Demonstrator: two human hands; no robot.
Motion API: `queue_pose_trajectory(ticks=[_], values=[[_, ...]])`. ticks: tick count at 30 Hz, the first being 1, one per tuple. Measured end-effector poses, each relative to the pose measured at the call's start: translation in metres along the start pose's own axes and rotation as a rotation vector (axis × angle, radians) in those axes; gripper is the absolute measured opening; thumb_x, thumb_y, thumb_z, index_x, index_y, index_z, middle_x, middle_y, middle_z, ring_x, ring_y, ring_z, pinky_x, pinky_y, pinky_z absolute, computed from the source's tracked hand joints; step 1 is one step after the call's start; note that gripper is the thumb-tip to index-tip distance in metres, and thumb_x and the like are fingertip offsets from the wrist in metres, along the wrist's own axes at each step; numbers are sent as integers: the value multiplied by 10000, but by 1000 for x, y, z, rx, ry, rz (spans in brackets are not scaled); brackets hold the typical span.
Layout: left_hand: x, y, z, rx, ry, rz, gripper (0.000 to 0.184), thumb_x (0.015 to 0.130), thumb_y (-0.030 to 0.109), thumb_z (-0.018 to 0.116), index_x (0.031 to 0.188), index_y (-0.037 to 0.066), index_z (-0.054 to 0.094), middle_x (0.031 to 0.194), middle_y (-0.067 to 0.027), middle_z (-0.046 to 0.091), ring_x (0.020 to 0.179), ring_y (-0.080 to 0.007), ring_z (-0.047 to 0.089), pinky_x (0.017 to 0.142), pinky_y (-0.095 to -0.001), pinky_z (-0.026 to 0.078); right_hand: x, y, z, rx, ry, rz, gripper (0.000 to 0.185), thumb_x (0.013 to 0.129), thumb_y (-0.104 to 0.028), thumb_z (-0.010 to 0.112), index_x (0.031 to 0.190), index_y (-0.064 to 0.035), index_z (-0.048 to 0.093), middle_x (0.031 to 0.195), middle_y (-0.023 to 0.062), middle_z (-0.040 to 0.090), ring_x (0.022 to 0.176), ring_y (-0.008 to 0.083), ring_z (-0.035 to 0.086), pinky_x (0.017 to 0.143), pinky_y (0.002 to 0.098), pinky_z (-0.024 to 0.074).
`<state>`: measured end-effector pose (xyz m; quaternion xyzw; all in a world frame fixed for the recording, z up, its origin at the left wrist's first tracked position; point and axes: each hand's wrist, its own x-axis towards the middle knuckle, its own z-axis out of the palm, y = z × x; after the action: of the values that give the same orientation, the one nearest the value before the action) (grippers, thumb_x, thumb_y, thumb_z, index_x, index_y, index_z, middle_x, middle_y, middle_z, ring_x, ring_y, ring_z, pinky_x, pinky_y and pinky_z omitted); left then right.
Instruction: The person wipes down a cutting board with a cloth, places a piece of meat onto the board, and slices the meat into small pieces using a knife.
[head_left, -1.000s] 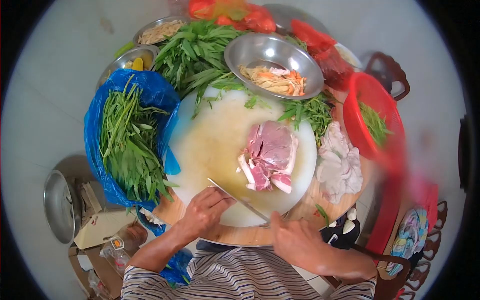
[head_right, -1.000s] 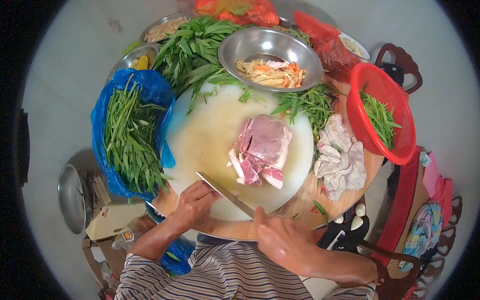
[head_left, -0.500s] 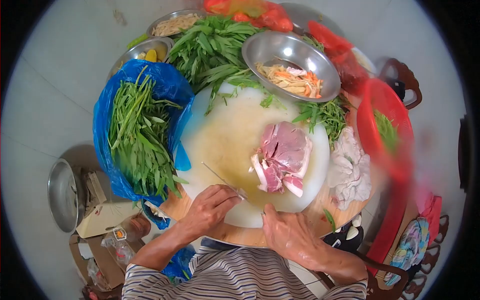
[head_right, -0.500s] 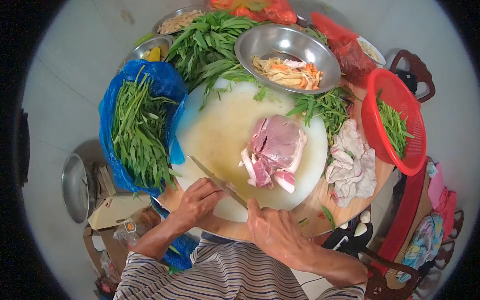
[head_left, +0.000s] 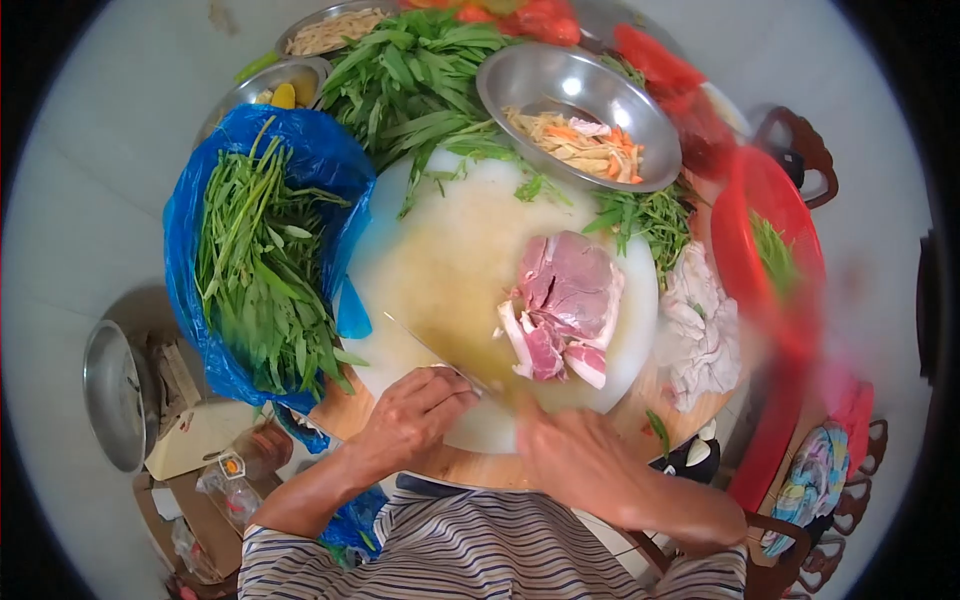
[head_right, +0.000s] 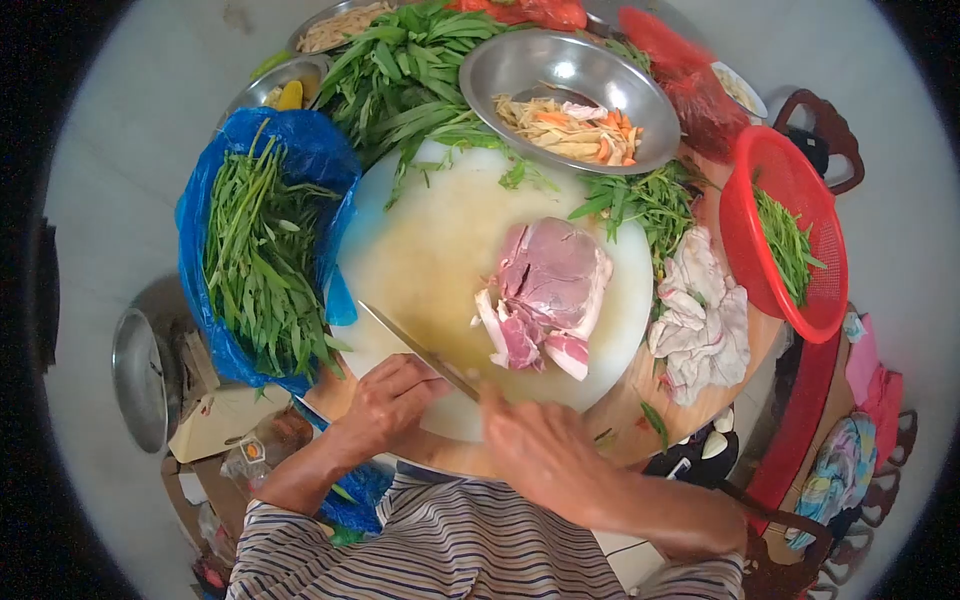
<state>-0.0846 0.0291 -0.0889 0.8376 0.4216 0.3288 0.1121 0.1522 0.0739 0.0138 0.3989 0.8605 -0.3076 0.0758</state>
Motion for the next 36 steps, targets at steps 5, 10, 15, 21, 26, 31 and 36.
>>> queue_pose_trajectory(ticks=[5, 10, 15, 21, 26, 31, 36], values=[[1, 4, -4, -54, -31, -58, 421, 704, 32, 707, 1122, 1, 749, 1128, -108, 725, 1029, -298, 702, 907, -399, 601, 22, -1, 19, 48, 175, -127, 166, 979, -66, 577, 1019, 89, 533, 625, 268, 651, 588, 478, 695, 563, 554, 567], [-3, 4, 1, 17, 2, -41, 419, 720, 38, 700, 1135, 0, 744, 1141, -106, 727, 1044, -294, 702, 920, -398, 597, -33, 10, 11, -40, 84, -4, 166, 989, -89, 587, 1004, 70, 541, 621, 256, 658, 581, 465, 701, 549, 555, 558], [-6, 3, 3, 34, 5, -25, 409, 731, 44, 701, 1136, 1, 744, 1153, -104, 729, 1053, -283, 701, 942, -388, 592, -44, -1, -9, -143, 2, 87, 157, 928, -42, 611, 1021, 64, 543, 651, 270, 682, 619, 465, 733, 553, 539, 592], [-9, 3, 8, 5, 58, -19, 403, 730, 29, 704, 1129, 0, 744, 1145, -102, 728, 1051, -278, 703, 954, -386, 593, -30, -2, 11, -22, 120, 48, 143, 961, -70, 606, 1011, 49, 543, 636, 251, 679, 589, 449, 724, 540, 530, 589], [-9, 3, 9, 35, 85, -13, 396, 726, 23, 701, 1118, 1, 750, 1127, -105, 733, 1033, -280, 711, 950, -396, 602, -29, -2, 14, 0, 83, 15, 147, 971, -73, 596, 1012, 55, 537, 634, 255, 675, 582, 448, 719, 531, 535, 581], [-11, 3, 10, 31, 74, -24, 389, 735, 22, 698, 1120, -2, 749, 1124, -105, 734, 1021, -281, 711, 937, -392, 602, -38, 8, 15, 28, 39, 29, 137, 963, -53, 590, 994, 70, 538, 618, 265, 661, 578, 452, 716, 531, 543, 580], [-12, 3, 10, 15, 48, -39, 395, 731, 22, 708, 1123, 7, 752, 1123, -101, 735, 1013, -277, 710, 910, -393, 600, -31, 4, 0, -26, -73, 33, 178, 1010, -68, 582, 1030, 101, 531, 628, 264, 644, 609, 476, 700, 558, 542, 563]])
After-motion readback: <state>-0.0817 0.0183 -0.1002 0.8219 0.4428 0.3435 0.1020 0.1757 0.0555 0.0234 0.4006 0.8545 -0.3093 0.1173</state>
